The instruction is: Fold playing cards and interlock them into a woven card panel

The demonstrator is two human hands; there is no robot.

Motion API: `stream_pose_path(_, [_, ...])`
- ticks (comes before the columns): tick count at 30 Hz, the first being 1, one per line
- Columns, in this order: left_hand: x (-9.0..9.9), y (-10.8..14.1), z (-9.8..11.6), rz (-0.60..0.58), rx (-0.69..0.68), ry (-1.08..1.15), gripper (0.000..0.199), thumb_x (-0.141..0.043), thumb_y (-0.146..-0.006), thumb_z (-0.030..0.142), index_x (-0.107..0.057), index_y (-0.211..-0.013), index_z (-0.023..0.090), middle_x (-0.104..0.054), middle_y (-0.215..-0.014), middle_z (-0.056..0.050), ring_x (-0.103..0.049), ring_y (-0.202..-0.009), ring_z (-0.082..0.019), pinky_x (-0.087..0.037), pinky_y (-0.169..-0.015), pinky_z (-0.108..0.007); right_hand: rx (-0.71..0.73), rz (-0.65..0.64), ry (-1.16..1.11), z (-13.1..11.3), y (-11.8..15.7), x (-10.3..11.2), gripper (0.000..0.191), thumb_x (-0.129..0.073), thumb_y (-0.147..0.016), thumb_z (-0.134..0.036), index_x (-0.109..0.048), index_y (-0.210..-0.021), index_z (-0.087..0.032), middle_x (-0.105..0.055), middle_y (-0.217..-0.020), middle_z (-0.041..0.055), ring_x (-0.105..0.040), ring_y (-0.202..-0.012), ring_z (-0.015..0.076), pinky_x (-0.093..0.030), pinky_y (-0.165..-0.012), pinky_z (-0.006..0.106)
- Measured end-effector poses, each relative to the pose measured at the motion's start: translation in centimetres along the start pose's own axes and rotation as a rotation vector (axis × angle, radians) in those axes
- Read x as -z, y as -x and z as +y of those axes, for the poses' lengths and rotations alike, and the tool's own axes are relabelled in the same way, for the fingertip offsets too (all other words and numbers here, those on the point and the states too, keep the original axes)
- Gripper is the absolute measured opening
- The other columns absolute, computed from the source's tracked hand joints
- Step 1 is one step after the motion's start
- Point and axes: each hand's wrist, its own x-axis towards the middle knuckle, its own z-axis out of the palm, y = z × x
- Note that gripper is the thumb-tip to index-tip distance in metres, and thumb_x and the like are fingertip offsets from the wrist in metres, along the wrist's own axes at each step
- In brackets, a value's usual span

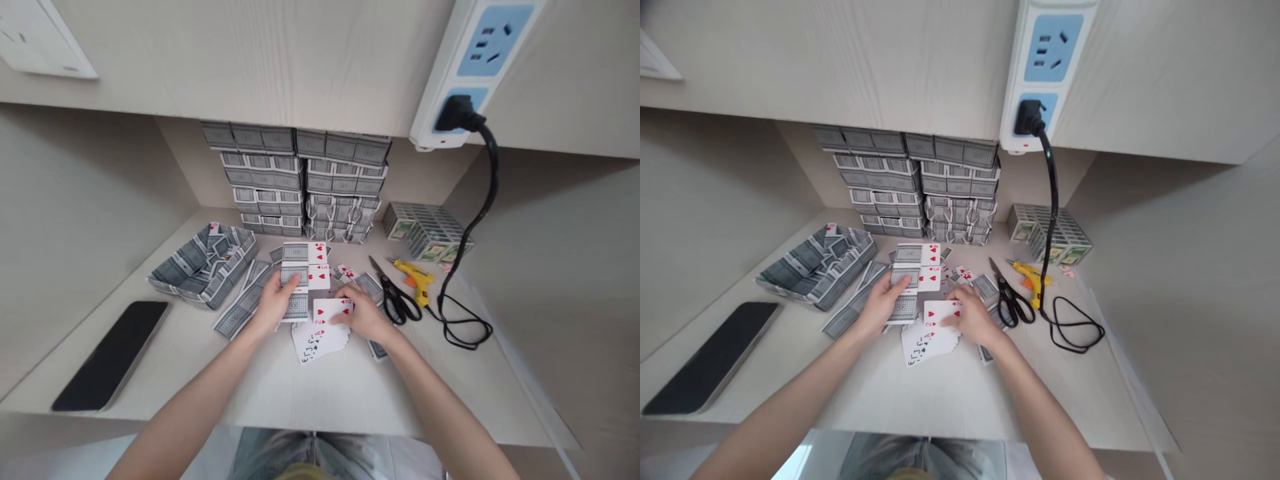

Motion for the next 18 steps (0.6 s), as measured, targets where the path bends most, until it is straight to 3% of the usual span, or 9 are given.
stream_pose_path(2, [0.2, -0.4, -0.3, 0.033, -0.042, -0.036, 0.044, -0.062, -0.067, 0.046, -0.057, -0.096, 0.014, -0.066, -0.096, -0.008, -0.061, -0.085, -0.021, -0.047, -0.075, -0.034, -0.022, 0.071, -0.094, 0.1, -0.1, 0.1, 0.023, -0.070, -0.063, -0.034, -0.055, -0.072, -0.018, -0.057, -0.082, 0.0033, -0.051, -0.083, 0.0198, -0.036, -0.081, 0.036])
stream_pose_path(4, [0.3, -0.6, -0.6, 0.059, -0.082, -0.062, 0.044, -0.061, -0.068, 0.048, -0.057, -0.096, 0.014, -0.066, -0.095, -0.007, -0.061, -0.085, -0.021, -0.047, -0.075, -0.034, -0.099, 0.083, -0.255, -0.2, -0.1, 0.1, 0.025, -0.064, -0.069, -0.041, -0.052, -0.068, -0.019, -0.058, -0.071, 0.0018, -0.054, -0.071, 0.0182, -0.042, -0.068, 0.032])
stream_pose_path(7, [0.4, -0.8, -0.8, 0.081, -0.121, -0.080, 0.043, -0.058, -0.071, 0.048, -0.056, -0.097, 0.014, -0.066, -0.095, -0.007, -0.060, -0.087, -0.021, -0.046, -0.077, -0.034, -0.251, -0.031, -0.562, -1.0, 0.1, -0.1, 0.030, -0.052, -0.076, -0.049, -0.047, -0.072, -0.020, -0.058, -0.054, -0.0009, -0.053, -0.047, 0.0154, -0.041, -0.045, 0.027])
stream_pose_path(9, [0.4, -0.8, -1.0, 0.088, -0.138, -0.099, 0.041, -0.056, -0.072, 0.047, -0.056, -0.098, 0.015, -0.066, -0.095, -0.007, -0.060, -0.088, -0.021, -0.045, -0.079, -0.034, -0.297, -0.116, -0.700, -1.6, 0.3, -0.3, 0.030, -0.048, -0.078, -0.051, -0.045, -0.077, -0.021, -0.058, -0.048, -0.0017, -0.052, -0.039, 0.0152, -0.040, -0.037, 0.026])
stream_pose_path(18, [0.3, -0.7, -1.6, 0.079, -0.193, -0.208, 0.038, -0.053, -0.076, 0.044, -0.055, -0.102, 0.016, -0.064, -0.097, -0.007, -0.059, -0.089, -0.020, -0.044, -0.081, -0.034, -0.253, -0.175, -0.706, -2.6, 0.6, -0.8, 0.031, -0.051, -0.077, -0.049, -0.048, -0.082, -0.019, -0.052, -0.042, -0.0066, -0.039, -0.028, 0.0066, -0.029, -0.028, 0.018])
